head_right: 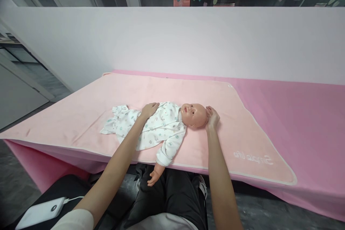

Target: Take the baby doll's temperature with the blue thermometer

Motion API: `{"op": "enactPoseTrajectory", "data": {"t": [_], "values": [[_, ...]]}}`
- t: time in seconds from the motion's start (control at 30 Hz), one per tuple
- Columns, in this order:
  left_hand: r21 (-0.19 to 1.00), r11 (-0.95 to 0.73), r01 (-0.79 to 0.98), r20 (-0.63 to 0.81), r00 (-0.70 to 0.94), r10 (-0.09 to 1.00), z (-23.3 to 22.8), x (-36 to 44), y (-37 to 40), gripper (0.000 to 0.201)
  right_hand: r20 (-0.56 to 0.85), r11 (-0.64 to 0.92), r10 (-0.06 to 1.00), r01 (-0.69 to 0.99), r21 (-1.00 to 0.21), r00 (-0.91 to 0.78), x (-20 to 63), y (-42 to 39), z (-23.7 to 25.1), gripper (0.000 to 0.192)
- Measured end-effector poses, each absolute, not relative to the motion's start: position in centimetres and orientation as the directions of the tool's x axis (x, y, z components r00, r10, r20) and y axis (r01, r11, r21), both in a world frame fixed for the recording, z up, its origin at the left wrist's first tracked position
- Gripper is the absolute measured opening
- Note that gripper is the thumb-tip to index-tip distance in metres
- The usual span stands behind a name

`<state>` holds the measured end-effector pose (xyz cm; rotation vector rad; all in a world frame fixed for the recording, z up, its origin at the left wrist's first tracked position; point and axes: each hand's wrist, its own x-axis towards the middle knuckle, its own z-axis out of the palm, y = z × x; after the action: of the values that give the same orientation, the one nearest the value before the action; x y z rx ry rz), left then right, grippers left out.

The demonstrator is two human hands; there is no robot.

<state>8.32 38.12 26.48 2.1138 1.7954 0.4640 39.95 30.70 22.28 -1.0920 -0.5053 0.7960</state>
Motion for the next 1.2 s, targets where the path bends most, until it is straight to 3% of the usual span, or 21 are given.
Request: {"op": "enactPoseTrajectory", "data": {"t": [0.13,0.27,0.37,0.57,0.67,0.83,1.03,1.2], "values": [[0.446,-0.15,0.882,0.034,0.151,0.988,26.6,8.4,38.1,0.054,0.123,0.345,0.74,-0.216,-0.913,0.661,39.4,30.3,23.2,0.038],[0.45,-0.16,0.879,0.042,0.158,0.987,26.6,8.3,38.0,0.054,0.206,0.372,0.78,-0.174,-0.912,0.591,38.0,29.7,23.9,0.037],[0.454,-0.165,0.876,0.049,0.161,0.986,26.5,8.3,38.0,0.054,0.22,0.36,0.828,-0.188,-0.914,0.516,37.2,29.5,23.9,0.037],[0.463,-0.167,0.871,0.054,0.161,0.986,26.3,8.3,38.0,0.053,0.225,0.37,0.827,-0.197,-0.908,0.515,37.0,29.5,24.0,0.033],[0.467,-0.165,0.869,0.051,0.159,0.986,26.4,8.3,37.9,0.054,0.122,0.298,0.849,-0.276,-0.914,0.514,37.4,29.7,23.9,0.027],[0.465,-0.16,0.871,0.048,0.156,0.987,26.6,8.3,37.9,0.054,-0.136,0.053,0.903,-0.421,-0.906,0.407,38.9,29.9,23.0,0.017],[0.461,-0.165,0.872,0.051,0.16,0.986,26.5,8.3,38.0,0.054,-0.052,0.216,0.74,-0.31,-0.926,0.67,39.7,30.0,22.9,0.018],[0.465,-0.171,0.869,0.059,0.162,0.985,26.4,8.3,38.0,0.053,0.078,0.322,0.71,-0.224,-0.92,0.7,38.6,29.8,24.0,0.03]]}}
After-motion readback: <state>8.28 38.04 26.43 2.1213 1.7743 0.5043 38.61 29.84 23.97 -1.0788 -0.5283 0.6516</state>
